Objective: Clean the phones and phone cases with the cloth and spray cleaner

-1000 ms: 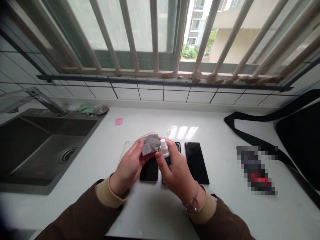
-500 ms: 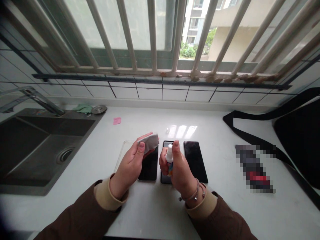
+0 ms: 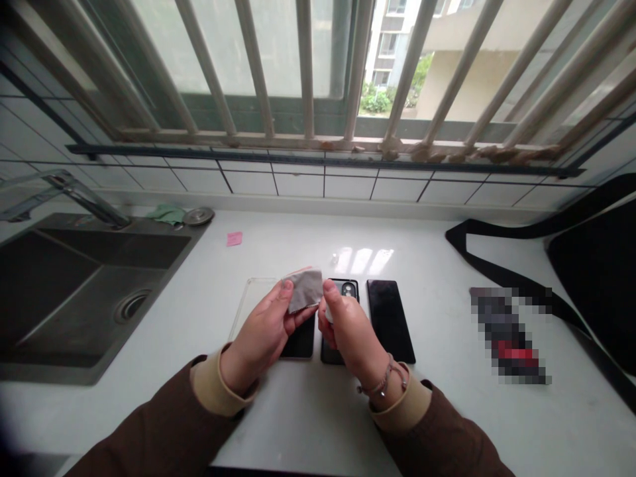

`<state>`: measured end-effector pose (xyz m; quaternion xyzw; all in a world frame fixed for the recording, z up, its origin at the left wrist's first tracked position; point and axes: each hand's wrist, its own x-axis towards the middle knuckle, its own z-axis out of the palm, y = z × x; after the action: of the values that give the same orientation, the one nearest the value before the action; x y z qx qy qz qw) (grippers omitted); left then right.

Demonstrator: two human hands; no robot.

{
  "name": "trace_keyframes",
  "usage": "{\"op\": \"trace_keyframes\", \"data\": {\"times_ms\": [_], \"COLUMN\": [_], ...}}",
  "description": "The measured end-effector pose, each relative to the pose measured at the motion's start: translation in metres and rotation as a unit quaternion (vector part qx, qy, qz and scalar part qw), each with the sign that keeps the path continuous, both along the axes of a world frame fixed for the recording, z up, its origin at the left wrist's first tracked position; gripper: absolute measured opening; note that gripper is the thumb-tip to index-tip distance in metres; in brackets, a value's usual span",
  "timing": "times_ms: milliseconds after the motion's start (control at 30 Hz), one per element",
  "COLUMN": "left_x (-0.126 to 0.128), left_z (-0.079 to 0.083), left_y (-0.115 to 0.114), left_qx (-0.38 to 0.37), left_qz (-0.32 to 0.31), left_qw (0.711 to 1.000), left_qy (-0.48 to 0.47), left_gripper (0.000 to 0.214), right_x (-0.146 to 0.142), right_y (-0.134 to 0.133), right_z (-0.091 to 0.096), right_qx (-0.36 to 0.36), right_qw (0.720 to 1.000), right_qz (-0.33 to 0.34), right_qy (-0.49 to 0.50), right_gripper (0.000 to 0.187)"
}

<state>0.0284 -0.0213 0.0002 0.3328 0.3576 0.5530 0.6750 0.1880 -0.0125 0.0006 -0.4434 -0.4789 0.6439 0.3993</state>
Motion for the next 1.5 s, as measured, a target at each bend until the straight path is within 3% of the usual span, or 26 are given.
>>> {"op": "trace_keyframes", "data": {"times_ms": [333,900,1500], "left_x": [0.001,0.004,0.002], "left_z": [-0.006,-0.003,0.006], "left_y": [-0.005,-0.005,-0.008], "left_qx": [0.035,0.047,0.057], "left_qz": [-0.039,-0.043,-0.074], "left_qw": [0.999,0.998,0.996], "left_qy": [0.008,-0.025,0.012], "left_gripper": [0.05,0.044,0.044], "right_x": [-0.002,-0.001,0.0], "right_y": [0.002,0.003,0.005], "right_z": [0.005,0.002,0.003], "right_qx": [0.027,0.029,0.031], "right_qw": [0.997,0.997,0.997], "right_qz": [0.006,0.011,0.017], "right_qy": [-0.077,-0.076,-0.062], "right_gripper": [0.08,0.08,0.079]}}
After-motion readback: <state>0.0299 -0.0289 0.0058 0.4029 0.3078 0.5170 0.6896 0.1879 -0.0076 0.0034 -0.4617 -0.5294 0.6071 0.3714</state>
